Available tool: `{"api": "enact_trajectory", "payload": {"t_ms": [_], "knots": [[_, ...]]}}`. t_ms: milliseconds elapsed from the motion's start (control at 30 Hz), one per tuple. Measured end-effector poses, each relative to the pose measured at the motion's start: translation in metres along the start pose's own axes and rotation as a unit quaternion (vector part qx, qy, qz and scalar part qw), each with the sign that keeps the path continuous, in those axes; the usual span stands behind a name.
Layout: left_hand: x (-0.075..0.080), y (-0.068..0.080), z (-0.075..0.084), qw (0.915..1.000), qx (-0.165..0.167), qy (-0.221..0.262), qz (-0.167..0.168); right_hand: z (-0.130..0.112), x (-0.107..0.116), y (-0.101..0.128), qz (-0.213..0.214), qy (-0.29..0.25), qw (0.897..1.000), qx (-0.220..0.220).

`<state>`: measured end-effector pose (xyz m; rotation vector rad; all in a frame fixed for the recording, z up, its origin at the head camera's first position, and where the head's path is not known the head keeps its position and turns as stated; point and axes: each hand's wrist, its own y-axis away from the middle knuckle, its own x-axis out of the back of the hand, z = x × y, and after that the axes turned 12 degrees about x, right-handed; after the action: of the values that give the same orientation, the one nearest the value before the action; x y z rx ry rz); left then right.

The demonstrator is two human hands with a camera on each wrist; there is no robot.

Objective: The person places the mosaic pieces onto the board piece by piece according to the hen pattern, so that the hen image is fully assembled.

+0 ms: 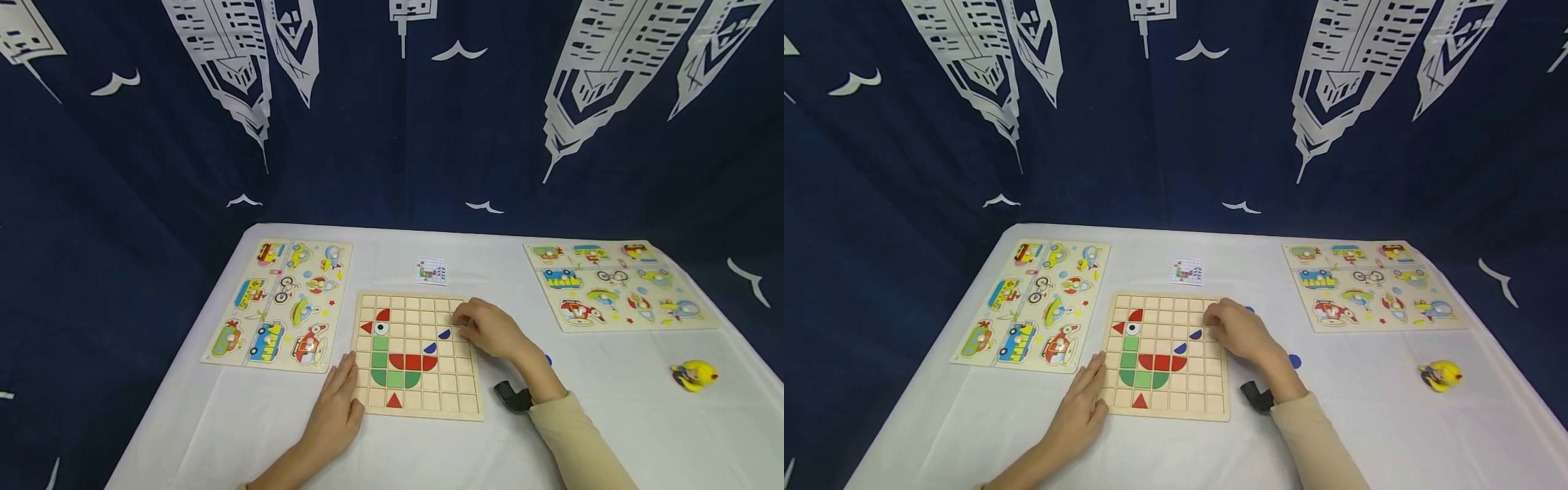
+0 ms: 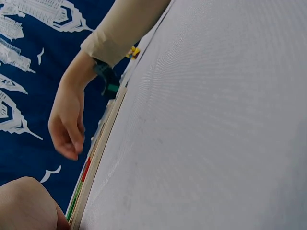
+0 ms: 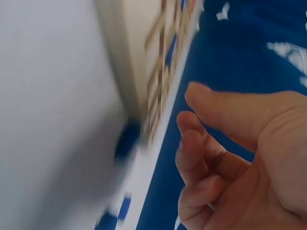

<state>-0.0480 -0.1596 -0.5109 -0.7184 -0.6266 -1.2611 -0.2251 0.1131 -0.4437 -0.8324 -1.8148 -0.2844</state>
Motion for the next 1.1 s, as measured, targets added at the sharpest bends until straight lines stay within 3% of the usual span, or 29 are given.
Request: {"api": "enact_trajectory", "payload": {"t_ms": [133, 233, 467, 800, 1100], "knots": [[0.0, 0.0, 0.001, 1.0, -0.001, -0.005, 0.005, 0.014, 0.01, 0.017, 0.053, 0.006, 0.997, -0.05], [0.0, 0.0, 0.0, 0.9999, -0.001, -0.006, 0.009, 0.022, 0.011, 0.027, 0.056, 0.004, 0.996, -0.071], [-0.001, 0.0, 0.001, 1.0, 0.001, -0.001, 0.006, 0.025, -0.002, 0.034, 0.026, -0.024, 0.997, -0.071], [0.0, 0.0, 0.002, 1.0, 0.002, -0.002, -0.002, 0.024, -0.015, 0.031, 0.053, 0.005, 0.995, -0.086], [0.0, 0.001, 0.003, 1.0, 0.006, 0.003, -0.004, 0.023, -0.01, 0.031, 0.069, 0.025, 0.993, -0.093]]}}
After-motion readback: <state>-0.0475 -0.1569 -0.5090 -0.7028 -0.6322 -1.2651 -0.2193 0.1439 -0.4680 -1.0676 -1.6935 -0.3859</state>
